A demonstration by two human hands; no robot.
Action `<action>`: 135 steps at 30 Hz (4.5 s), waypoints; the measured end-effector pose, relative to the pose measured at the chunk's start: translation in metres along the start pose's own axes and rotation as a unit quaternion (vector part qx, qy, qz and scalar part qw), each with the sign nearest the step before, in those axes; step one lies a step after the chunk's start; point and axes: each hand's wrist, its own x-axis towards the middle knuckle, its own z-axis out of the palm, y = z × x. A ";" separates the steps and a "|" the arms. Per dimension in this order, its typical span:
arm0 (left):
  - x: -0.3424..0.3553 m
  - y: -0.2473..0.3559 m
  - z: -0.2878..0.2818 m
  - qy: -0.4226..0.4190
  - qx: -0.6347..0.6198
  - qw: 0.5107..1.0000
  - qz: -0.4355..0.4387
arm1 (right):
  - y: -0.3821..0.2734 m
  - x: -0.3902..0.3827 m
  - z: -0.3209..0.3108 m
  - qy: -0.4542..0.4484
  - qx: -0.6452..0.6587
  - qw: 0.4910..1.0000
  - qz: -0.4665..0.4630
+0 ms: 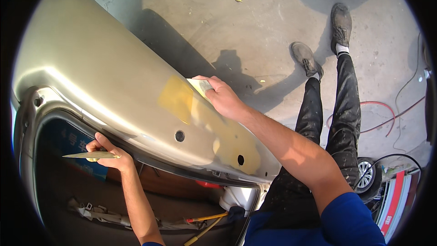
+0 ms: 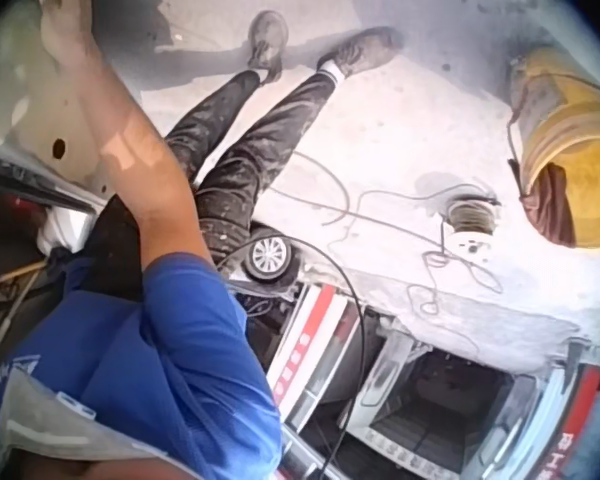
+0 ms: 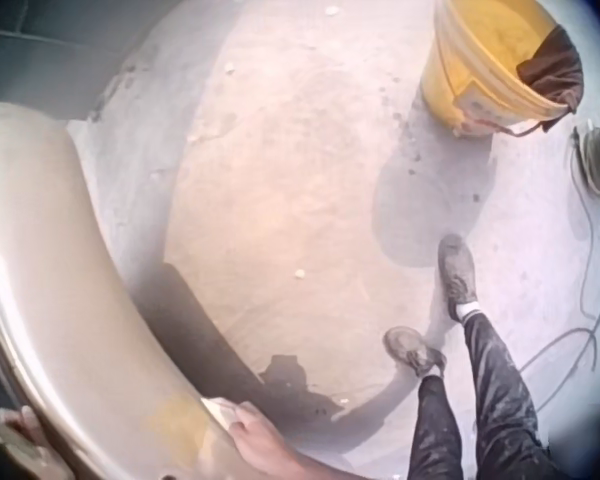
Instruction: The person mixes body filler on a metal scraper and applies it to the rear bumper of a silver car. They spread the filler evenly across the surface using the scraper, then scrape off excess material to smooth the application.
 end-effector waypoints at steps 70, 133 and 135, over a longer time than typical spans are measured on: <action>0.000 0.001 0.001 -0.006 -0.007 1.000 -0.008 | 0.003 -0.011 -0.022 -0.041 0.070 0.996 0.041; 0.001 0.002 0.003 -0.003 -0.005 1.000 0.014 | -0.048 0.021 0.007 -0.060 -0.036 0.997 0.029; 0.000 0.002 0.005 0.000 -0.009 1.000 0.007 | -0.052 0.010 0.014 -0.059 -0.054 0.997 0.002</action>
